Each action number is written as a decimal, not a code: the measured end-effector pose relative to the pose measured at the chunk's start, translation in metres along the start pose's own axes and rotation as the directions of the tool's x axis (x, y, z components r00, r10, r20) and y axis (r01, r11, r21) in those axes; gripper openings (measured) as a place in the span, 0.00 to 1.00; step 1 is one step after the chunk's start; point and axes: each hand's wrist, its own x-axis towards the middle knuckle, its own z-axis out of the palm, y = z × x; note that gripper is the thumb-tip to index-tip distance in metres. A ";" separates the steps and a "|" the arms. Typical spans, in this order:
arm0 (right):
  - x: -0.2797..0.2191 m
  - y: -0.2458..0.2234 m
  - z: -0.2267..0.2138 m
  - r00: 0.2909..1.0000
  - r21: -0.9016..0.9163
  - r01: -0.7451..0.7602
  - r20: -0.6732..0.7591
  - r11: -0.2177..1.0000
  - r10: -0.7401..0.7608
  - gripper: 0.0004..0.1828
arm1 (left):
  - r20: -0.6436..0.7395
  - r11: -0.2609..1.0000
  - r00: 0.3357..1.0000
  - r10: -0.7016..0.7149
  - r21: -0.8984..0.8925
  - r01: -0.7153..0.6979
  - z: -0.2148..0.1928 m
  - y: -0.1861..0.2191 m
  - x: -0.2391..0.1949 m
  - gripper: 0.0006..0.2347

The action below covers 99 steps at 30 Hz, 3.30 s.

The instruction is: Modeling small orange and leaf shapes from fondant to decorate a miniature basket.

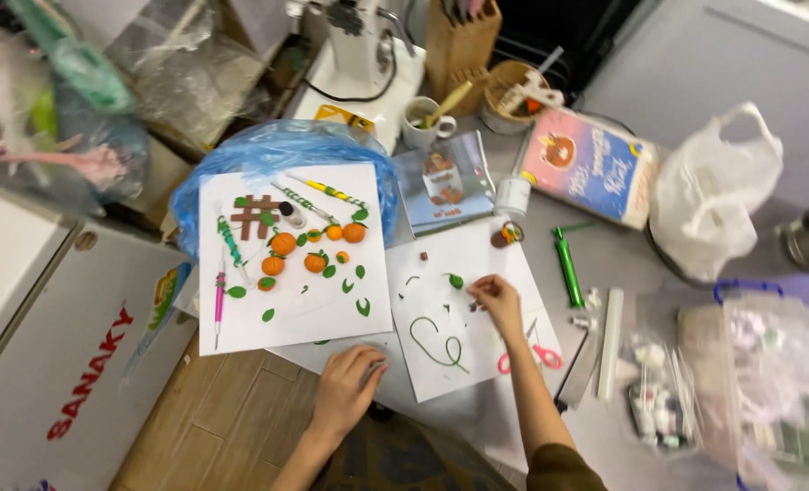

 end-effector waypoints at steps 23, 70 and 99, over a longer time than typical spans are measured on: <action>-0.102 0.003 0.013 0.995 -0.508 0.016 0.095 0.861 0.038 0.36 | 0.643 0.921 0.739 -0.198 -0.137 0.366 0.053 -0.080 -0.047 0.11; -0.154 -0.084 -0.119 0.958 -0.056 0.142 0.257 0.988 -0.124 0.14 | 0.608 0.161 0.794 -0.007 -0.783 0.601 0.088 -0.009 0.036 0.20; -0.250 -0.192 -0.089 0.760 -0.302 0.645 0.344 0.702 -0.551 0.08 | 0.330 0.922 0.939 -0.094 -0.328 0.207 0.074 0.040 0.032 0.09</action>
